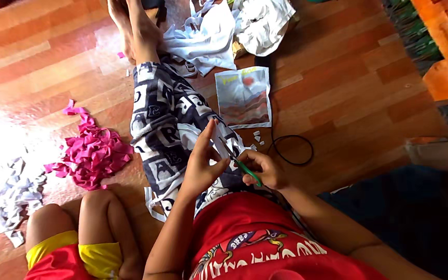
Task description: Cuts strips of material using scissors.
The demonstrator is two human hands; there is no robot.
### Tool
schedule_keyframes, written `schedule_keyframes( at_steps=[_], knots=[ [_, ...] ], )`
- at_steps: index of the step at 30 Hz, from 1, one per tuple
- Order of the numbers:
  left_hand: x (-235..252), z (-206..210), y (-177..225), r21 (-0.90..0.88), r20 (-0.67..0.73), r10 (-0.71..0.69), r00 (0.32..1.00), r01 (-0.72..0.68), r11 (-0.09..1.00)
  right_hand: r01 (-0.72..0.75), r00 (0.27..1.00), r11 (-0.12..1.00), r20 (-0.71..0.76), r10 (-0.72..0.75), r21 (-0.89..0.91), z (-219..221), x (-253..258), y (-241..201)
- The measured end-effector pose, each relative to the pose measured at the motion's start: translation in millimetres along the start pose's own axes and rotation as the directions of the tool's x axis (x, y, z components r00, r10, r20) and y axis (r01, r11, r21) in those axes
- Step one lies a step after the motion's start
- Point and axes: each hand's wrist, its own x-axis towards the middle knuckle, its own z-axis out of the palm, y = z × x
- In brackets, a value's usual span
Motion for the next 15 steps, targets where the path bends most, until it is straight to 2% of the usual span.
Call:
schedule_keyframes(
  at_steps=[15],
  knots=[
    [0.3,0.3,0.0,0.008,0.023,0.003,1.0,-0.003,1.0,-0.007,0.999,1.0,-0.05,0.008,0.015,3.3,0.2,-3.5]
  ],
)
